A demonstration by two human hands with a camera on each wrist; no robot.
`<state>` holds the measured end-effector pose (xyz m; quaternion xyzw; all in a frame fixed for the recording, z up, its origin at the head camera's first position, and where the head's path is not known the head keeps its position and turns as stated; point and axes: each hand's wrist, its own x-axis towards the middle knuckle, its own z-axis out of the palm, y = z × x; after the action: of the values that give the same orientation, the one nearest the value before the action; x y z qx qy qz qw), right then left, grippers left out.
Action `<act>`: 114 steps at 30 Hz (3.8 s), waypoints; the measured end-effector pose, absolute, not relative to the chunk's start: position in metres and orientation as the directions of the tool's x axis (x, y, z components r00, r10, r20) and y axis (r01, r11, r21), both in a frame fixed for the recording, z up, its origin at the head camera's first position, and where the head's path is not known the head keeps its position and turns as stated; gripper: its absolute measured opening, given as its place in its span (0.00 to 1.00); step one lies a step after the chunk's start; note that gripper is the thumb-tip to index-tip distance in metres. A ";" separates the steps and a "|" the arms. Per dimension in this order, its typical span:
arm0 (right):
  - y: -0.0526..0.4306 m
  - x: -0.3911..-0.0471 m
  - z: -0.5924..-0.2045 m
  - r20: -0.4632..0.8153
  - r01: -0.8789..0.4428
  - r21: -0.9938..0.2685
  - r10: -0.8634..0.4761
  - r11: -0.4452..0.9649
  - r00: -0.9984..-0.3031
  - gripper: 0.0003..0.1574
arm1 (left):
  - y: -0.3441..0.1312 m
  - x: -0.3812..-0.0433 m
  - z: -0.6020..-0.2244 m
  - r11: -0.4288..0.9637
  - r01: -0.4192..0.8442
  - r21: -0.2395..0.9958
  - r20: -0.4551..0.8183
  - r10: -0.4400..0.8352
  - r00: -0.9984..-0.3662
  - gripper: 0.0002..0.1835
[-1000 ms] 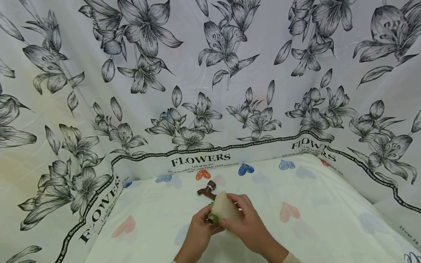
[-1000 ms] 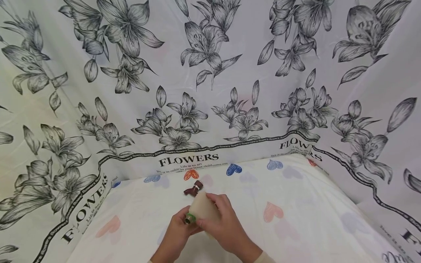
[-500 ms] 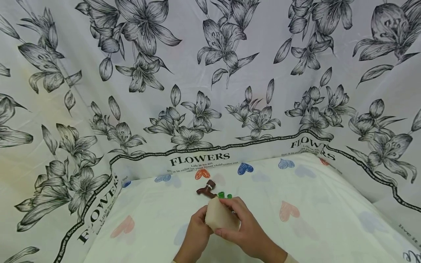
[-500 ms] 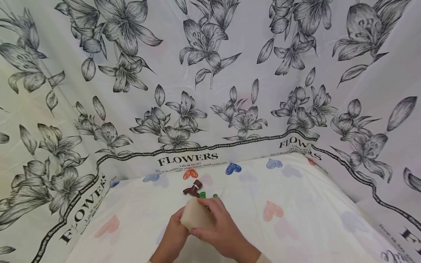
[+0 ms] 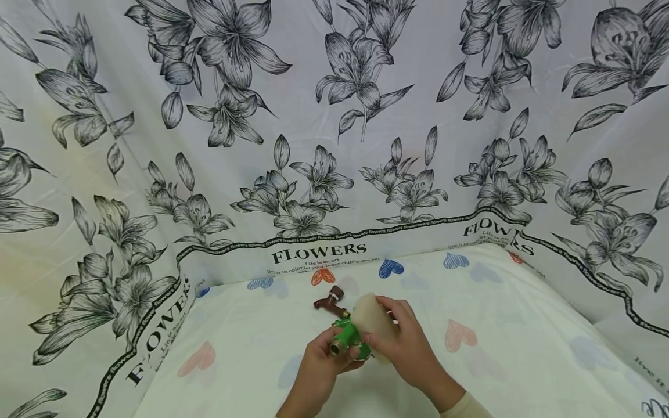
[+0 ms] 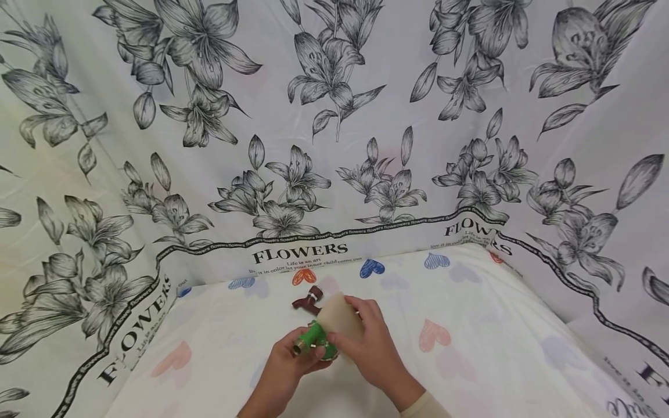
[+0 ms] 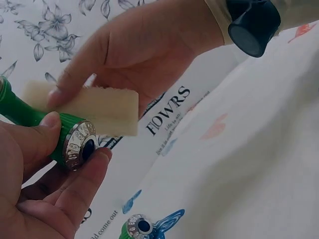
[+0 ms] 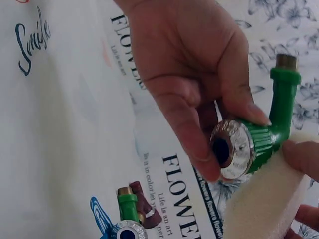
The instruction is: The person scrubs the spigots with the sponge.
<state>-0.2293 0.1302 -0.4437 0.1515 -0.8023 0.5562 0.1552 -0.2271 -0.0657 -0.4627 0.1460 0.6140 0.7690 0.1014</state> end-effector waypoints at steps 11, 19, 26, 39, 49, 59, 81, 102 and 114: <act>0.122 -0.216 -0.442 0.352 -0.383 -0.891 -0.161 0.244 -0.922 0.42 | -0.064 -0.228 -0.462 -0.168 0.031 0.985 0.076 0.269 -0.960 0.19; 0.111 -0.200 -0.430 0.470 -0.544 -0.820 -0.333 0.180 -0.818 0.41 | -0.073 -0.229 -0.464 -0.048 0.033 0.998 0.041 0.175 -0.984 0.22; 0.123 -0.200 -0.430 0.391 -0.438 -0.883 -0.250 0.172 -0.886 0.41 | -0.076 -0.229 -0.463 -0.173 0.048 0.984 0.086 0.220 -0.972 0.18; 0.118 -0.204 -0.451 0.296 -0.345 -0.922 -0.257 0.173 -0.920 0.38 | -0.071 -0.223 -0.454 -0.208 0.062 0.976 0.087 0.114 -0.990 0.24; 0.122 -0.218 -0.452 0.243 -0.283 -0.934 -0.195 0.217 -0.950 0.35 | -0.074 -0.223 -0.453 -0.281 0.071 0.957 0.136 0.219 -0.966 0.23; 0.128 -0.228 -0.456 0.142 -0.180 -0.969 -0.213 0.171 -0.967 0.33 | -0.074 -0.222 -0.451 -0.268 0.061 0.962 0.128 0.241 -0.962 0.21; 0.113 -0.210 -0.454 0.240 -0.290 -0.947 -0.292 0.142 -0.926 0.36 | -0.074 -0.229 -0.460 -0.184 0.053 0.981 0.074 0.108 -0.991 0.25; 0.123 -0.225 -0.462 0.136 -0.170 -0.972 -0.198 0.165 -0.971 0.32 | -0.074 -0.224 -0.453 -0.240 0.059 0.969 0.123 0.264 -0.957 0.22; 0.112 -0.209 -0.446 0.277 -0.338 -0.929 -0.321 0.152 -0.906 0.36 | -0.079 -0.227 -0.453 -0.215 0.062 0.975 0.102 0.181 -0.978 0.26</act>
<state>-0.2093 0.1124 -0.4463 0.2170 -0.7589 0.6139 0.0071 -0.2272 -0.0786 -0.4534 0.0971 0.6254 0.7733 0.0385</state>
